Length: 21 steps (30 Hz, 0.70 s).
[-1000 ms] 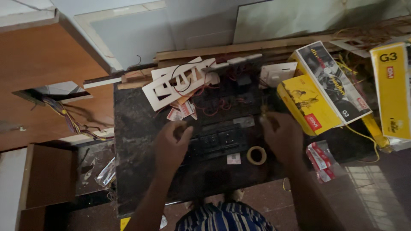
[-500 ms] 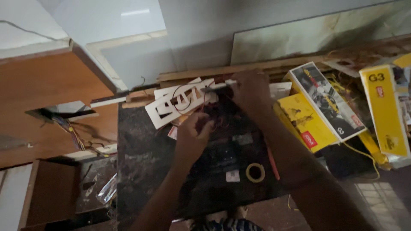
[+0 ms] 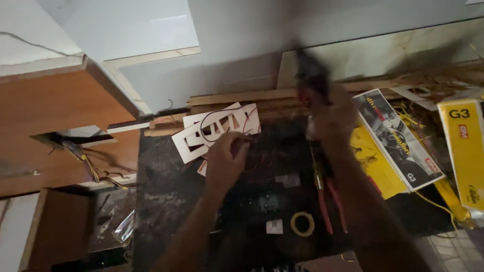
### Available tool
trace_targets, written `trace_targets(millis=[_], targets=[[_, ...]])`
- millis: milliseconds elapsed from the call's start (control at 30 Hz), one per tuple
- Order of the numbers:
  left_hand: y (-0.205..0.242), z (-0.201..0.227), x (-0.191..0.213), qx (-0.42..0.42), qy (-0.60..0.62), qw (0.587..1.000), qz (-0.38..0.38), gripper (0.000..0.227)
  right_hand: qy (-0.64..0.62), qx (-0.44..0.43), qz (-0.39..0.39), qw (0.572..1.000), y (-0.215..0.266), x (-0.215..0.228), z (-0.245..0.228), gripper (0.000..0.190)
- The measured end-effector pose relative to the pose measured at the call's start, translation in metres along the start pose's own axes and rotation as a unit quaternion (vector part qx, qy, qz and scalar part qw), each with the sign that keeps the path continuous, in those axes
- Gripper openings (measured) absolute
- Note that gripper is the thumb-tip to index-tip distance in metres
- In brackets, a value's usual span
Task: The person wires an electrical switchboard by stripping wires with pliers and tightening terminal screws with a screwdriver.
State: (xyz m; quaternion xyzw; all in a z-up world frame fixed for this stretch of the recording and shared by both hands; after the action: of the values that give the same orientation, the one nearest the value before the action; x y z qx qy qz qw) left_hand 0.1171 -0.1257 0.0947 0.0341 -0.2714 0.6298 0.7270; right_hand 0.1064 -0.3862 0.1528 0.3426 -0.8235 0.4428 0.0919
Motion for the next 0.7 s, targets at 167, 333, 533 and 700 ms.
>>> trace_targets(millis=[167, 333, 533, 700], targets=[[-0.036, 0.029, -0.021, 0.067, 0.149, 0.980, -0.112, 0.097, -0.143, -0.032, -0.016, 0.989, -0.022, 0.031, -0.033, 0.022], [-0.061, 0.065, -0.036, -0.028, 0.179, 0.982, -0.052, 0.108, -0.146, -0.098, -0.245, 0.953, -0.037, 0.000, -0.048, 0.027], [-0.084, 0.043, -0.004, -0.108, 0.016, 0.991, 0.076, 0.102, -0.064, -0.167, -0.264, 0.948, -0.028, -0.039, 0.015, 0.046], [-0.089, 0.010, 0.011, -0.029, -0.016, 0.997, 0.062, 0.092, 0.198, -0.193, -0.400, 0.874, 0.007, -0.098, 0.050, 0.046]])
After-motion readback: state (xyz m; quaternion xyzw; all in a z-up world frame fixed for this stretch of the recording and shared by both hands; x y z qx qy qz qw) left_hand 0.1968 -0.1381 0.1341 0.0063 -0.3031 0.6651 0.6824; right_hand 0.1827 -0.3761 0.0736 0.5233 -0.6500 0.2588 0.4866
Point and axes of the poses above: each hand's wrist, its own y-axis away from the middle knuckle, its own x-axis out of the back of the hand, z = x × y, the point moved 3 cm from there along -y, towards the middle knuckle, and after that the axes turned 1 degree about z, right-handed, at the moved point
